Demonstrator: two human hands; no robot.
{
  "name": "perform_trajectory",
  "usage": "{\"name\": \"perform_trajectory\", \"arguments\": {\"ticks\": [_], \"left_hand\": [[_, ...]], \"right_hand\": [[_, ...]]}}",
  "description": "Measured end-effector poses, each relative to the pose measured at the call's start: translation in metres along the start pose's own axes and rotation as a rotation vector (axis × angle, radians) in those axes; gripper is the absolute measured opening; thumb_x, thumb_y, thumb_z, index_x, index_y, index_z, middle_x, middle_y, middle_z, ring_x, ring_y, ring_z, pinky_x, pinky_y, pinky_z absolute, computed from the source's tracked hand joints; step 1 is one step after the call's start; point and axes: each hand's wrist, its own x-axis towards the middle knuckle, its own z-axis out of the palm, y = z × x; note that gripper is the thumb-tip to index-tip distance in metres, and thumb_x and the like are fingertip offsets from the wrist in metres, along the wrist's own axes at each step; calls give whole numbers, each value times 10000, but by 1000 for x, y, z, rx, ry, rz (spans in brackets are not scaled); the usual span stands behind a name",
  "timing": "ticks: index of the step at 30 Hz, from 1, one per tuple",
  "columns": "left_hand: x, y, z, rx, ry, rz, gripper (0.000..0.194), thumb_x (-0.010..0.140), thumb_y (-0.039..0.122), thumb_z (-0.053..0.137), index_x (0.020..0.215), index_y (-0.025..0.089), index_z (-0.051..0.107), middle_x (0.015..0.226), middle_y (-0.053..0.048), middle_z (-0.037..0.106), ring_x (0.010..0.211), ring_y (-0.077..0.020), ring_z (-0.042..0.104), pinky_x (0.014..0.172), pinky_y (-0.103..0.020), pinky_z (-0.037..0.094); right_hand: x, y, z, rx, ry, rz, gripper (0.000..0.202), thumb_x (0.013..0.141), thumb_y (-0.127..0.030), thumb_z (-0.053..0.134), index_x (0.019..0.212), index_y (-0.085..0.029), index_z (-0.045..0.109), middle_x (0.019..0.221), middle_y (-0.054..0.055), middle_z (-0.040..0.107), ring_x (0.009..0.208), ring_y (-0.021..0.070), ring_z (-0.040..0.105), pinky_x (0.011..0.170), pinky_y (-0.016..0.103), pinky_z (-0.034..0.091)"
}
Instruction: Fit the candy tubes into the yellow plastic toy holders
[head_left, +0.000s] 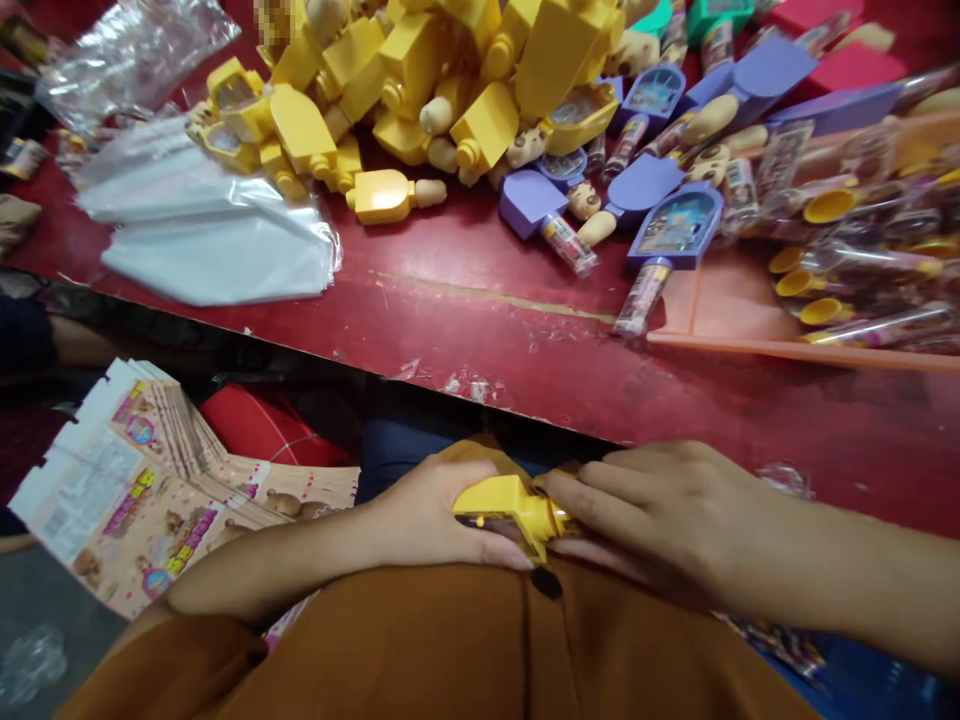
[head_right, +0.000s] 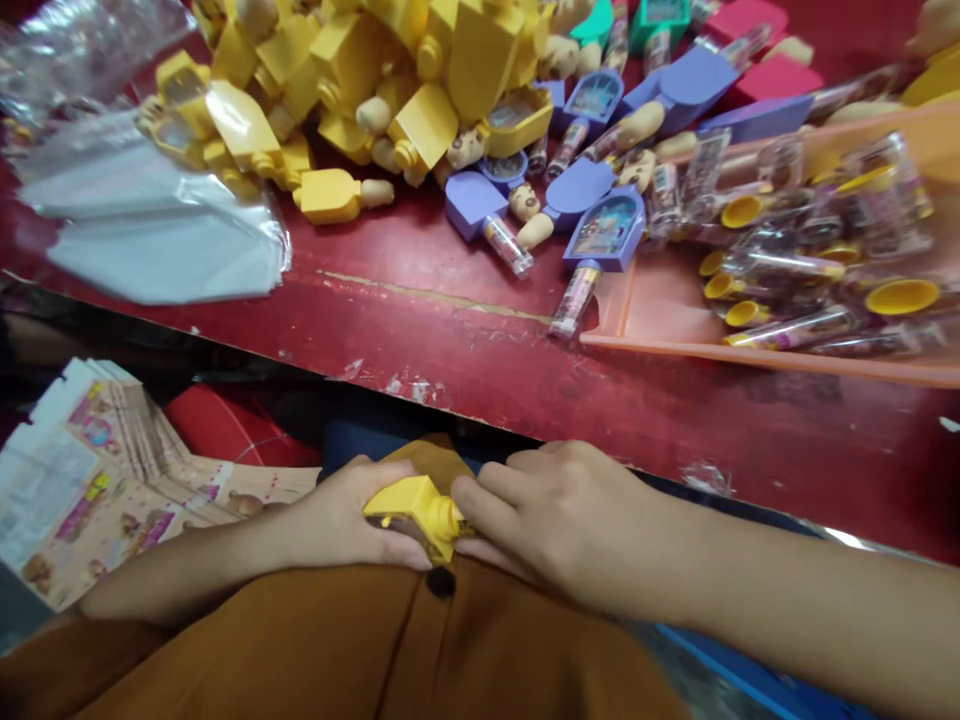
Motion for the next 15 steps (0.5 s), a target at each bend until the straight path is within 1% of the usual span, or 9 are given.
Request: {"name": "perform_trajectory", "arguments": {"ticks": [3, 6, 8, 10, 12, 14, 15], "left_hand": [[0, 1, -1, 78, -47, 27, 299, 629, 355, 728, 804, 165, 577, 656, 61, 546, 579, -68, 461, 528, -168, 343], [-2, 1, 4, 264, -42, 39, 322, 648, 450, 698, 754, 173, 572, 619, 51, 553, 569, -83, 484, 519, -185, 337], [-5, -1, 11, 389, -17, -2, 336, 679, 497, 653, 752, 180, 568, 635, 34, 574, 577, -101, 511, 505, -200, 327], [-7, -3, 18, 476, 9, -43, 335, 704, 511, 619, 774, 187, 567, 673, 18, 601, 592, -119, 540, 499, -211, 325], [-7, -6, 24, 560, 20, -56, 346, 716, 529, 600, 799, 194, 571, 699, 6, 624, 603, -139, 567, 496, -220, 328], [-5, -6, 25, 684, 35, -41, 380, 723, 568, 578, 826, 202, 580, 702, -8, 639, 605, -168, 590, 481, -232, 328], [-3, -4, 24, 761, 48, -27, 400, 722, 587, 569, 838, 204, 585, 696, -15, 643, 607, -187, 601, 475, -239, 332]], "right_hand": [[-4, -5, 4, 6, 26, 12, 230, 955, -325, 360, 929, -157, 514, 664, -7, 517, 528, 116, 429, 511, 274, 273], [-10, -14, 6, 167, 3, 46, 236, 952, -317, 362, 892, -153, 521, 680, -2, 531, 551, 111, 446, 521, 256, 298], [-13, -19, 8, 295, -57, 123, 232, 941, -308, 383, 869, -144, 532, 711, 11, 552, 569, 110, 467, 522, 250, 305], [-14, -22, 14, 460, -139, 256, 219, 921, -290, 413, 865, -136, 558, 744, 27, 569, 608, 115, 489, 542, 243, 318], [-14, -21, 22, 705, -231, 455, 232, 891, -309, 447, 833, -138, 592, 733, 29, 573, 636, 119, 494, 563, 235, 323], [-11, -18, 29, 1016, -322, 653, 299, 848, -400, 491, 785, -134, 613, 680, 18, 555, 618, 116, 473, 546, 225, 305], [-10, -16, 31, 1143, -351, 713, 349, 824, -454, 505, 770, -128, 617, 660, 15, 544, 605, 114, 460, 534, 220, 297]]}}
